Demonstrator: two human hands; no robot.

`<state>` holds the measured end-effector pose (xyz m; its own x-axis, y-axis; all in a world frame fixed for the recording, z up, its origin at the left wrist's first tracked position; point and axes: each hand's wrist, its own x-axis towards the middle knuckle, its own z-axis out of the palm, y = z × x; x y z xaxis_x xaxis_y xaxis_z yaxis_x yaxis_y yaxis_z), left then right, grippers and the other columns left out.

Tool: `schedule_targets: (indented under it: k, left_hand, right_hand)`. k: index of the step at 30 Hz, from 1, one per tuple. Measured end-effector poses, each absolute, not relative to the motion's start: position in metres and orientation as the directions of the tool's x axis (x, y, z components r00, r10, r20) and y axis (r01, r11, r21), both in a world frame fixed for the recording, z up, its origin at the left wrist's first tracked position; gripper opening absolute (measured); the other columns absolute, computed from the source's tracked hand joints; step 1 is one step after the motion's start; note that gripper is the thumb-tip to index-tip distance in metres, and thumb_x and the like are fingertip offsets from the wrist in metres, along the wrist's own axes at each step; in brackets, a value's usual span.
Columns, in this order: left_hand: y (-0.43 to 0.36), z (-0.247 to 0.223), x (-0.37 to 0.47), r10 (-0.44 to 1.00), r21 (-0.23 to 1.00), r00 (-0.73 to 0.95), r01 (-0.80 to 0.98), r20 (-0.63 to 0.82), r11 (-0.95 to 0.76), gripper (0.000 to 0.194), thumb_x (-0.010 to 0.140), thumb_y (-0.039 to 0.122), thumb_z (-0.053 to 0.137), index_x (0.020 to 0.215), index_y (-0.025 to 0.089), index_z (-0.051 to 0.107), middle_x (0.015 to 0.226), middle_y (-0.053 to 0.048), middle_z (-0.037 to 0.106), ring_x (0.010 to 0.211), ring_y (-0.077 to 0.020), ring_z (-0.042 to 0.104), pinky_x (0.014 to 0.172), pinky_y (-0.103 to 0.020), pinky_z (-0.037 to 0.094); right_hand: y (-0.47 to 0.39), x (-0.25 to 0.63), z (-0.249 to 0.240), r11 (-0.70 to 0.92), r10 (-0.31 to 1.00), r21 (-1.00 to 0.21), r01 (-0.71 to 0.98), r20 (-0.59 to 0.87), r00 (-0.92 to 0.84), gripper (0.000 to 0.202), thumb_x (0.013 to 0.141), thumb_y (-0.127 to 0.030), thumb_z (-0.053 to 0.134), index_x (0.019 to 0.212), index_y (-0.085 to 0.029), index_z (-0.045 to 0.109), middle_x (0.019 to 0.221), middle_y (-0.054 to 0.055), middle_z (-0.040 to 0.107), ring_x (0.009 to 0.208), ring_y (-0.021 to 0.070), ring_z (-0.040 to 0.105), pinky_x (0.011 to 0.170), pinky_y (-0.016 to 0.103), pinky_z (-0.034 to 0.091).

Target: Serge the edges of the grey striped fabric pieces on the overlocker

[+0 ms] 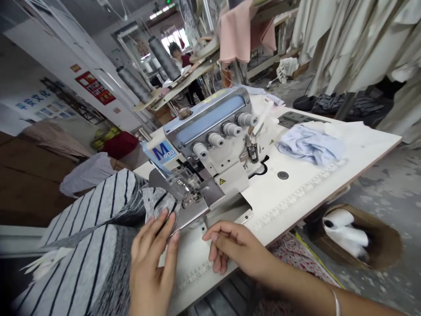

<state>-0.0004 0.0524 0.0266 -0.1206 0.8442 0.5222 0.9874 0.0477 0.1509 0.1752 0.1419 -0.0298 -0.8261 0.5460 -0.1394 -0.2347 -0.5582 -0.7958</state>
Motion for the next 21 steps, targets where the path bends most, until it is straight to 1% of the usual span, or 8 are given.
schedule_targets:
  k: [2,4,6,8,11,14,17,21]
  left_hand:
    - [0.046,0.018,0.024,0.816,0.120,-0.101,0.992,0.569,0.040,0.044,0.090,0.012,0.052,0.131,0.030,0.057,0.130,-0.003,0.060,0.118,-0.0222,0.051,0.098,-0.038,0.044]
    - [0.046,0.008,0.056,0.812,0.197,-0.109,0.980,0.574,-0.008,0.046,0.091,0.009,0.044,0.131,0.027,0.057,0.127,-0.005,0.061,0.116,-0.0205,0.053,0.092,-0.034,0.049]
    - [0.050,0.000,0.088,0.830,0.275,-0.070,0.956,0.554,-0.104,0.044,0.093,0.016,0.040,0.135,0.020,0.052,0.134,-0.010,0.057,0.124,-0.0209,0.050,0.091,-0.032,0.052]
    - [0.053,0.001,0.105,0.836,0.300,0.005,0.932,0.548,-0.202,0.046,0.095,0.023,0.043,0.140,0.019,0.045,0.143,-0.011,0.051,0.132,-0.0203,0.046,0.095,-0.031,0.052]
    - [0.052,0.005,0.100,0.796,0.377,-0.123,0.916,0.592,-0.138,0.056,0.092,0.023,0.052,0.146,0.023,0.037,0.147,-0.011,0.044,0.137,-0.0222,0.040,0.105,-0.038,0.046]
    - [0.033,-0.011,0.085,0.824,0.511,-0.243,0.858,0.511,-0.063,0.055,0.087,0.016,0.056,0.140,0.023,0.043,0.131,-0.012,0.059,0.122,-0.0226,0.055,0.095,-0.036,0.052]
    - [-0.009,-0.047,0.095,0.913,0.636,-0.201,0.768,0.356,-0.079,0.034,0.082,0.012,0.050,0.111,0.025,0.061,0.100,-0.004,0.071,0.092,-0.0175,0.068,0.077,-0.028,0.057]
    - [-0.094,-0.069,0.112,0.884,0.700,-0.413,0.697,0.217,0.153,0.020,0.081,0.012,0.047,0.094,0.023,0.059,0.093,-0.002,0.071,0.092,-0.0166,0.069,0.079,-0.027,0.058]
  right_hand:
    - [0.144,0.179,-0.022,-0.539,0.526,-0.808,-0.240,-0.100,-0.844,0.036,0.090,-0.048,0.065,0.101,-0.014,0.063,0.083,0.004,0.069,0.073,0.0101,0.066,0.067,0.022,0.051]
    - [0.151,0.183,-0.012,-0.574,0.496,-0.775,-0.266,-0.071,-0.865,0.035,0.085,-0.042,0.073,0.105,-0.016,0.064,0.098,0.005,0.070,0.089,0.0107,0.066,0.080,0.022,0.050]
    - [0.162,0.185,-0.002,-0.640,0.520,-0.700,-0.317,-0.091,-0.849,0.034,0.081,-0.040,0.077,0.102,-0.018,0.063,0.096,0.003,0.070,0.084,0.0106,0.066,0.077,0.021,0.051]
    - [0.175,0.187,0.006,-0.638,0.637,-0.651,-0.410,-0.148,-0.756,0.029,0.080,-0.037,0.078,0.093,-0.018,0.063,0.083,0.000,0.069,0.069,0.0088,0.064,0.067,0.019,0.051]
    - [0.180,0.190,0.016,-0.535,0.749,-0.718,-0.445,-0.159,-0.644,0.026,0.078,-0.033,0.079,0.088,-0.017,0.062,0.076,-0.002,0.068,0.065,0.0085,0.063,0.063,0.017,0.051]
    - [0.158,0.201,0.024,-0.424,0.597,-0.862,-0.277,-0.036,-0.802,0.018,0.083,-0.031,0.074,0.088,-0.015,0.066,0.077,0.001,0.069,0.065,0.0115,0.065,0.062,0.021,0.054]
    - [0.129,0.224,0.034,-0.201,0.413,-0.949,-0.242,0.142,-0.900,0.007,0.087,-0.020,0.069,0.093,-0.017,0.072,0.079,0.004,0.072,0.071,0.0147,0.070,0.066,0.024,0.055]
    - [0.118,0.260,0.032,0.001,0.316,-0.980,-0.201,0.191,-0.929,0.021,0.088,-0.014,0.067,0.103,-0.027,0.073,0.083,0.004,0.076,0.073,0.0165,0.072,0.068,0.025,0.055]
